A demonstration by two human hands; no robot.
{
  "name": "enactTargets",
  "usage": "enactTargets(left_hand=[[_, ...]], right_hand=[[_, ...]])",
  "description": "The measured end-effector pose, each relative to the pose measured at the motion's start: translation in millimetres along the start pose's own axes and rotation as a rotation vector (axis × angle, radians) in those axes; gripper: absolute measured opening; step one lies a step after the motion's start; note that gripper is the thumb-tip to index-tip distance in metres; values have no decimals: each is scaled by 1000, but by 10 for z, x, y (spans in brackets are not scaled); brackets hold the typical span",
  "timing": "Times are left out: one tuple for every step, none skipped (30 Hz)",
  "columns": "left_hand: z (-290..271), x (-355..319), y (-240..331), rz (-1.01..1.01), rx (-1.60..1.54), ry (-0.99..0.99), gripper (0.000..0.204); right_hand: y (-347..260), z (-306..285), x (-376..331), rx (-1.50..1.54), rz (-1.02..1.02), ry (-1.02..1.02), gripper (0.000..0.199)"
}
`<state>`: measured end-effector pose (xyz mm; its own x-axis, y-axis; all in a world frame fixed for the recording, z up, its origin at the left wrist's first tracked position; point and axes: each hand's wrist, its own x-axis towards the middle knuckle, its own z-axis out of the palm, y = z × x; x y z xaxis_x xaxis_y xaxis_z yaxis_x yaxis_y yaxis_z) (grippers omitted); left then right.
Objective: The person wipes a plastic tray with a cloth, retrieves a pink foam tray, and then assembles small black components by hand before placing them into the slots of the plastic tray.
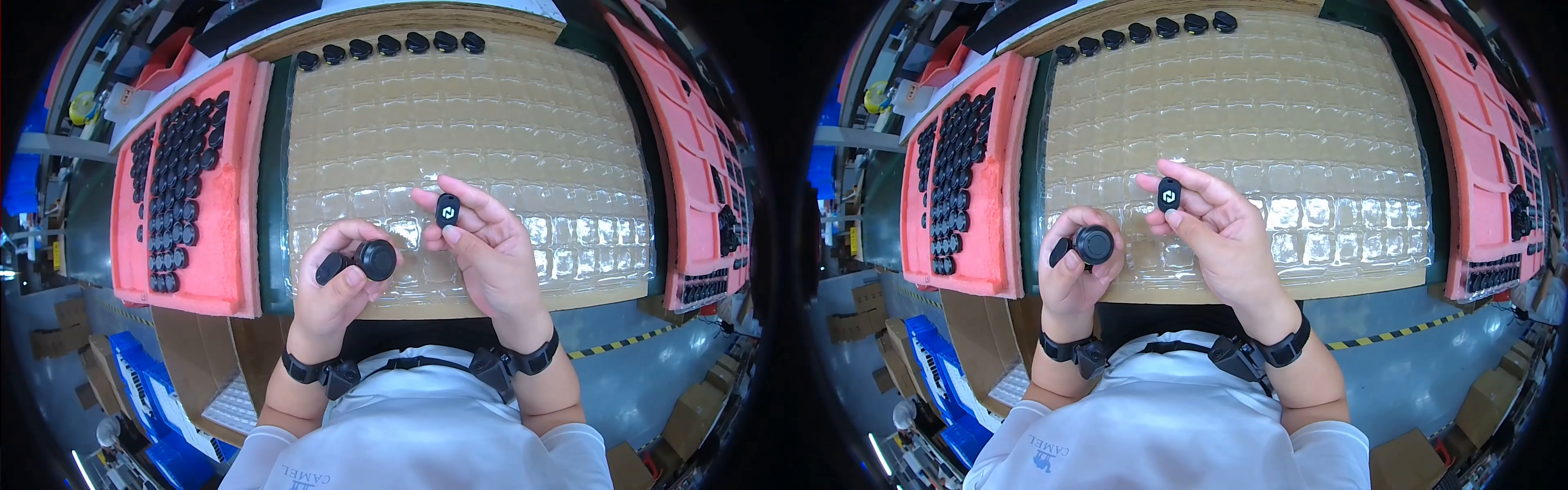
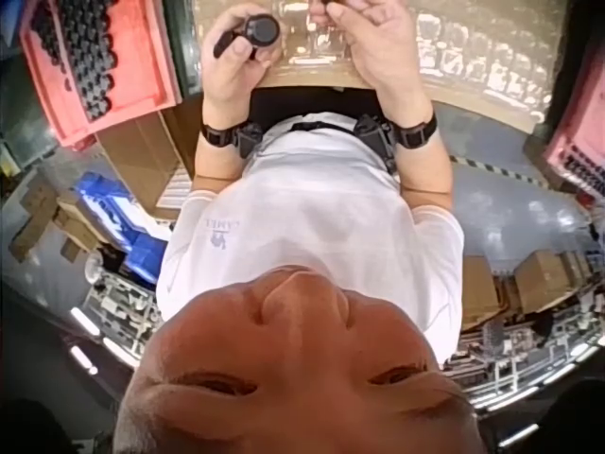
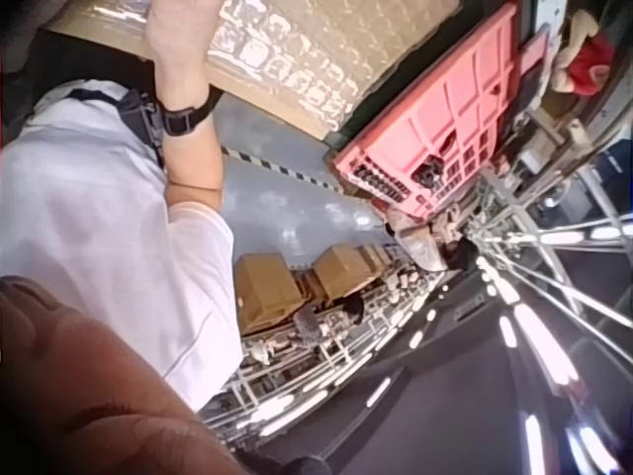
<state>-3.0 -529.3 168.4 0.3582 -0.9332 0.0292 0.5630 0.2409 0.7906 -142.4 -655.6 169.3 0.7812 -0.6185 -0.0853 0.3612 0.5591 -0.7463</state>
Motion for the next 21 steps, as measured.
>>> enactTargets(left_hand=[[-1,1,0,-1,1,-1,48],[-2,3,-1,-1,1,-3,48],[-1,6,-1,-1,1,-3,48],[1,5,-3,5,4,0,47],[5,4,-6,12,8,3,47],[8,4,-8,18,12,6,46],[10,3,-13,20,12,7,46],[11,3,-21,22,38,17,45],[12,6,-24,26,64,27,44],[15,8,-23,31,90,37,42],[20,5,-20,36,92,39,42],[27,-4,-17,17,98,61,41],[37,-15,-12,-1,104,83,40],[49,-26,-12,-20,110,106,39],[67,-35,-12,-14,111,106,39],[88,-44,-14,-8,150,115,38],[108,-54,-14,-2,189,123,37],[121,-62,-7,3,228,132,37],[133,-67,7,8,229,130,37],[148,-70,25,15,252,125,37],[166,-73,47,23,275,120,36]], right_hand=[[0,0,-1,-4,-2,-2,46],[0,0,-1,-4,-2,-2,46],[-1,1,-2,-9,-4,-3,45],[1,2,-4,-13,-5,-5,45],[2,5,-6,-17,-6,-7,45],[4,11,-9,-17,-5,-8,45],[5,20,-14,-49,-14,-2,45],[8,33,-20,-80,-23,4,44],[6,54,-23,-112,-32,8,44],[9,88,-43,-112,-31,3,44],[19,134,-83,-214,-88,8,43],[24,181,-121,-315,-147,12,43],[17,214,-135,-416,-206,16,42],[-2,223,-133,-416,-208,10,42],[-30,225,-134,-632,-356,-40,41],[-60,228,-135,-846,-507,-90,40],[-84,239,-133,-1060,-659,-140,39],[-104,262,-129,-1059,-663,-144,39],[-126,289,-127,-1099,-709,-144,38],[-146,316,-125,-1139,-755,-144,36],[-164,337,-124,-1177,-801,-144,35]])
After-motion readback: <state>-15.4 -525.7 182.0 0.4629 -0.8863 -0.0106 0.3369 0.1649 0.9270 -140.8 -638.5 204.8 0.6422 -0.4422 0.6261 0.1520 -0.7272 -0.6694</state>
